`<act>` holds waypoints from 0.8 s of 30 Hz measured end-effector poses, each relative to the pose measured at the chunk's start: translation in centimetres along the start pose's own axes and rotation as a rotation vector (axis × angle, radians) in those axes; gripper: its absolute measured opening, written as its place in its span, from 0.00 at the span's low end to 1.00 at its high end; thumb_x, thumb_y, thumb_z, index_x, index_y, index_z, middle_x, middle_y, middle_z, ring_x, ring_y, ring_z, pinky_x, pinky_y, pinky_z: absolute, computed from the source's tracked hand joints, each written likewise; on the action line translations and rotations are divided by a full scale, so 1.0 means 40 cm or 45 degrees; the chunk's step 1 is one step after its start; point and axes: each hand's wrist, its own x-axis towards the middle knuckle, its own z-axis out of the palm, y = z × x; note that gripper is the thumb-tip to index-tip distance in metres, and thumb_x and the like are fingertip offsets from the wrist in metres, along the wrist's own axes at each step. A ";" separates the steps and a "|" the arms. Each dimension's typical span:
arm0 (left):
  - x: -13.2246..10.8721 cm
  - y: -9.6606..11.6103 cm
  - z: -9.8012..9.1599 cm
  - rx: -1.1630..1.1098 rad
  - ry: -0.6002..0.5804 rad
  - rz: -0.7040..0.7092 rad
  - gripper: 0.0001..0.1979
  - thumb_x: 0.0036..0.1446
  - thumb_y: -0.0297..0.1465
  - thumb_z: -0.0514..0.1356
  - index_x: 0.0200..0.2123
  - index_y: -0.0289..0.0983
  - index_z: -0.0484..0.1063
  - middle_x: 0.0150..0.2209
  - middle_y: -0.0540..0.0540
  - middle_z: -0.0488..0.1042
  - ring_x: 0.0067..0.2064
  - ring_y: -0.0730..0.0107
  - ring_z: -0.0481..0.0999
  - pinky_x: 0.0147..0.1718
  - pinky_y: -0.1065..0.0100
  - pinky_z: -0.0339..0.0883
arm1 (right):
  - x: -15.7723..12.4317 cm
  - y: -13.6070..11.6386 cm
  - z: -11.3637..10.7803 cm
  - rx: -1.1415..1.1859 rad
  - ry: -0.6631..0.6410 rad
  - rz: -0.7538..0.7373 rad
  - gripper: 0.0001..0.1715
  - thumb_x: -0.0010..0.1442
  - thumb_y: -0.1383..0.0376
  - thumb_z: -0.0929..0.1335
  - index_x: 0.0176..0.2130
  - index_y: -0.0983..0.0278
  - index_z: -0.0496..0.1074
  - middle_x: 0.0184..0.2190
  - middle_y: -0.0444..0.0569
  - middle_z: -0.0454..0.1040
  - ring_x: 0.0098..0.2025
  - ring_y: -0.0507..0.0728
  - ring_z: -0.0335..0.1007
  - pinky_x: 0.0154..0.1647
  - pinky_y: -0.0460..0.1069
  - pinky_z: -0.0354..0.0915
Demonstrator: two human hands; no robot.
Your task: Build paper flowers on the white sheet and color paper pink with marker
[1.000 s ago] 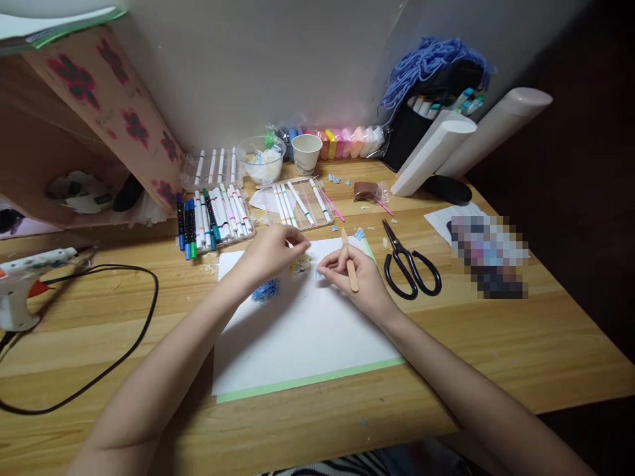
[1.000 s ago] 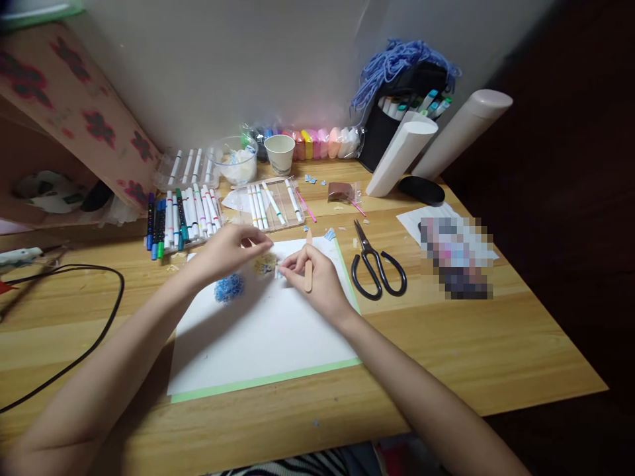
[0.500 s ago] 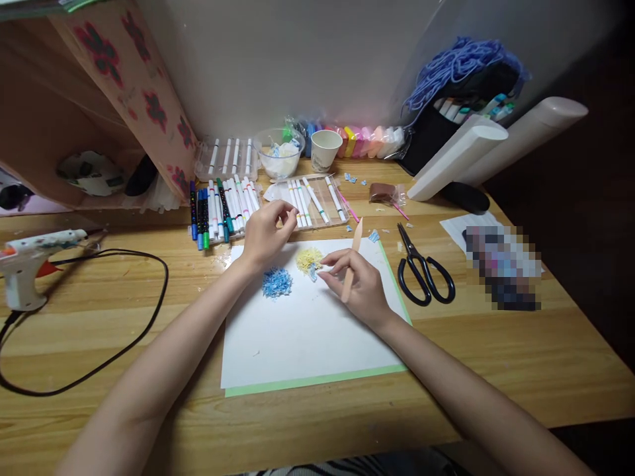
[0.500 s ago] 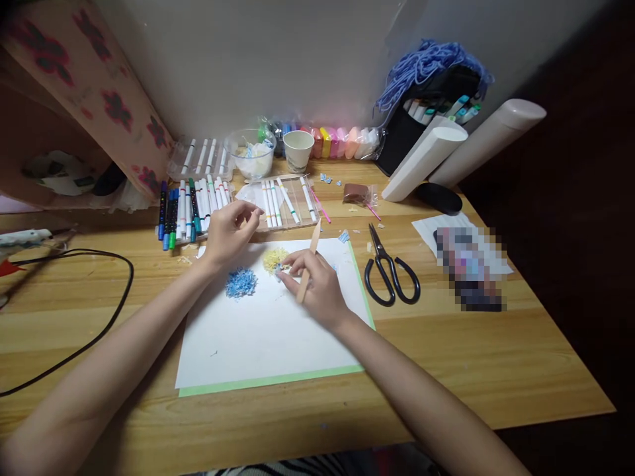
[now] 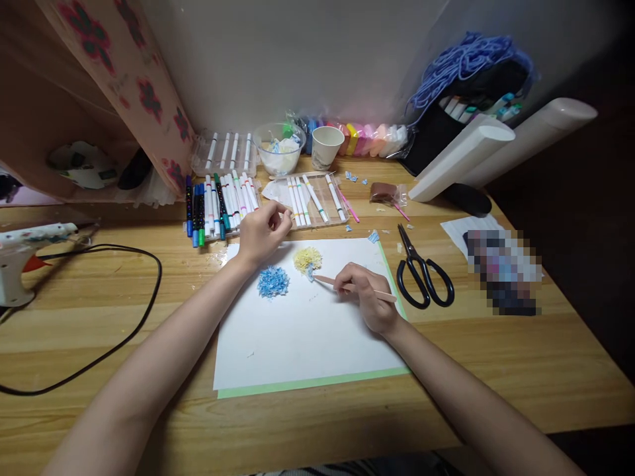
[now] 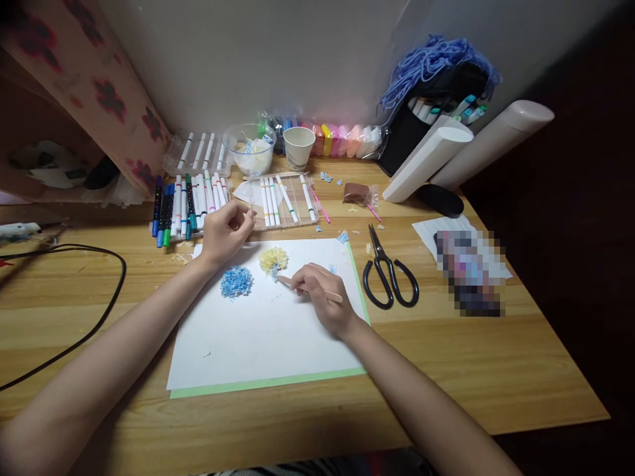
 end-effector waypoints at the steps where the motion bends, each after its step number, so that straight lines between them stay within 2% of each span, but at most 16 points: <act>1: 0.000 0.000 0.000 -0.003 -0.001 -0.008 0.07 0.56 0.33 0.54 0.27 0.39 0.66 0.21 0.53 0.65 0.23 0.74 0.62 0.26 0.70 0.54 | 0.001 0.000 0.002 0.025 -0.008 0.025 0.28 0.67 0.51 0.54 0.29 0.61 0.72 0.25 0.47 0.69 0.29 0.55 0.66 0.30 0.50 0.66; 5: -0.001 0.001 0.000 -0.016 -0.006 -0.025 0.07 0.56 0.34 0.54 0.27 0.39 0.67 0.20 0.53 0.65 0.23 0.74 0.62 0.26 0.69 0.54 | 0.004 -0.002 0.005 0.096 -0.001 0.092 0.26 0.66 0.50 0.56 0.30 0.61 0.71 0.26 0.47 0.68 0.29 0.54 0.67 0.25 0.47 0.68; 17: -0.001 0.001 0.001 0.014 -0.005 0.005 0.07 0.56 0.32 0.55 0.27 0.39 0.67 0.20 0.53 0.64 0.23 0.74 0.62 0.26 0.69 0.54 | 0.005 0.001 0.008 0.108 0.039 0.138 0.25 0.66 0.51 0.56 0.30 0.62 0.70 0.26 0.46 0.69 0.28 0.52 0.67 0.27 0.47 0.68; 21: -0.001 0.000 0.002 -0.004 0.008 0.041 0.06 0.56 0.32 0.55 0.27 0.38 0.67 0.20 0.53 0.64 0.22 0.75 0.62 0.25 0.70 0.54 | 0.006 0.006 0.007 0.100 0.023 0.122 0.24 0.67 0.52 0.56 0.30 0.61 0.70 0.27 0.46 0.69 0.29 0.52 0.67 0.27 0.47 0.67; 24: -0.001 -0.002 0.004 0.005 0.016 0.061 0.06 0.56 0.31 0.55 0.27 0.38 0.67 0.20 0.53 0.64 0.22 0.76 0.62 0.25 0.70 0.54 | 0.010 0.008 0.008 0.006 0.013 0.032 0.24 0.68 0.54 0.55 0.30 0.61 0.70 0.26 0.46 0.69 0.29 0.53 0.67 0.30 0.48 0.65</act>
